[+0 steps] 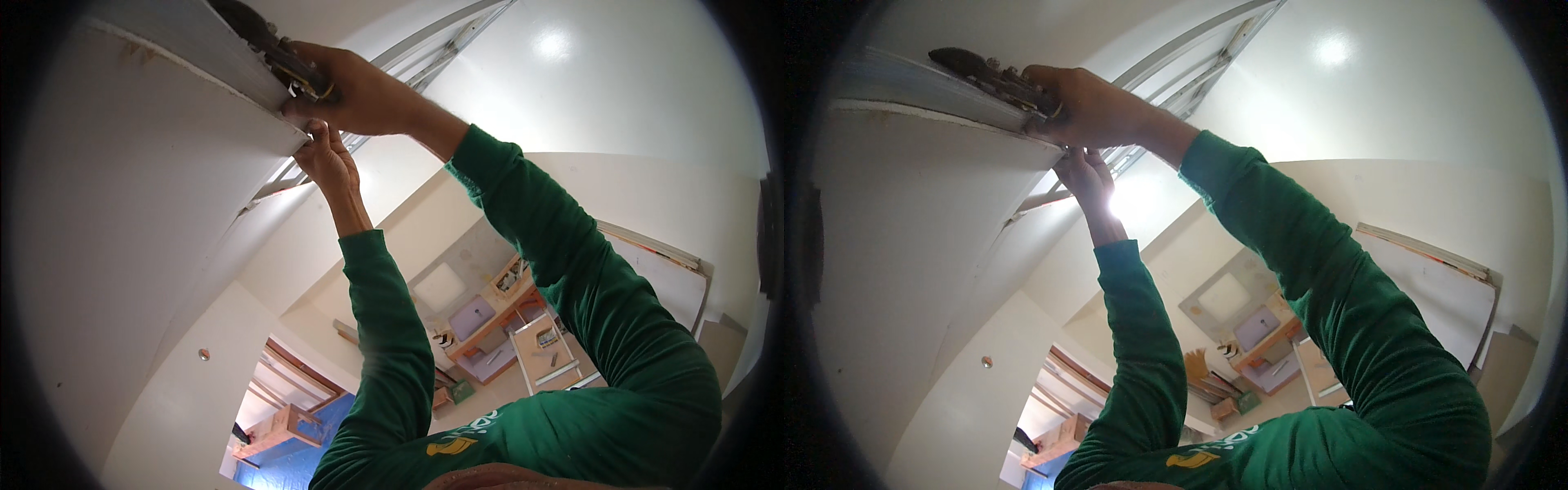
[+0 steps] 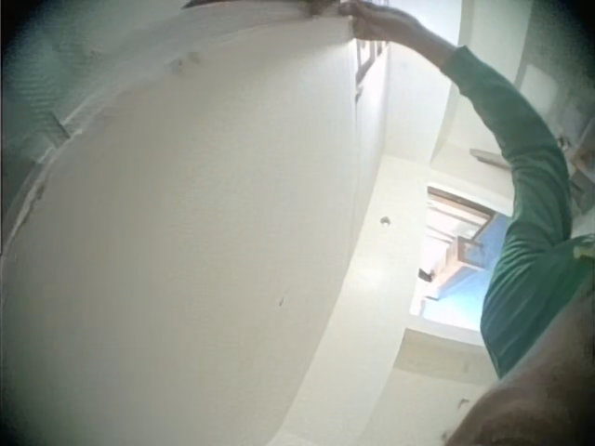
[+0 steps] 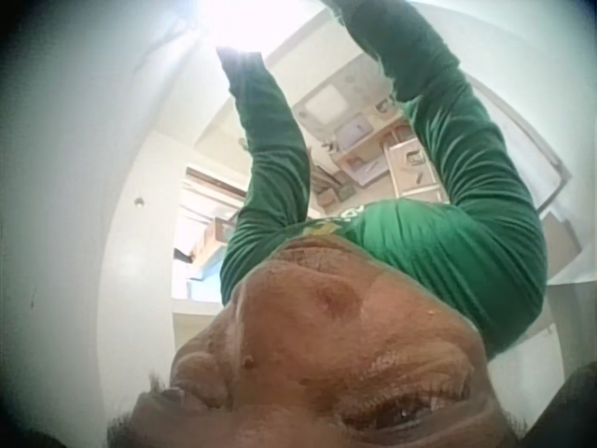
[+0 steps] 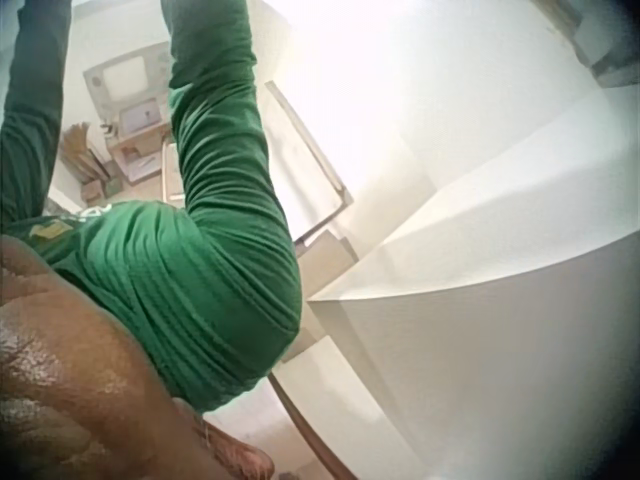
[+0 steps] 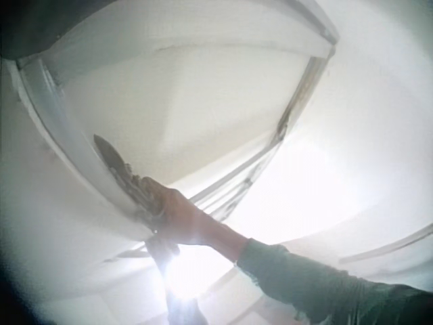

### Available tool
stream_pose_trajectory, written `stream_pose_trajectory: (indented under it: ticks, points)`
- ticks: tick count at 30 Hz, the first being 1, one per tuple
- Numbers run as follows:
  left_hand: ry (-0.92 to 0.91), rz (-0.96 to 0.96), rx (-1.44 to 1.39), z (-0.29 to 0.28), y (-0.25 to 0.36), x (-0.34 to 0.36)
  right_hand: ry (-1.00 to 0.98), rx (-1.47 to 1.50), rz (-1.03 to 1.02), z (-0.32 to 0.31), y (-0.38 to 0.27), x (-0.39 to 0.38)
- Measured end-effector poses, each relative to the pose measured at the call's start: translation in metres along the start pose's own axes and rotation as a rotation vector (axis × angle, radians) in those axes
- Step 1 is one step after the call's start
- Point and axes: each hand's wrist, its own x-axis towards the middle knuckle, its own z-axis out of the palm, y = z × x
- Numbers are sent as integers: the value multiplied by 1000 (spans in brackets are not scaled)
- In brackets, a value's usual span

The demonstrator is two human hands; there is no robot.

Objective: The person measures and marks a metal ceiling grid piece with a pencil and square, then cuts it with tin snips. They fit the cut piece into the ceiling grid and continue cutting additional sections.

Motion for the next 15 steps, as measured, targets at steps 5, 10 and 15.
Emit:
stream_pose_trajectory:
  ticks: [5,10,15]
  points:
    - [43,14,-31,6,-1,-1,-21,30,108,-3,0,-1]
    - [33,-15,32,-12,-4,4,1,43,36,1,2,-1]
    - [-119,-30,-19,-39,-14,2,7,-1,78,-4,-8,-11]
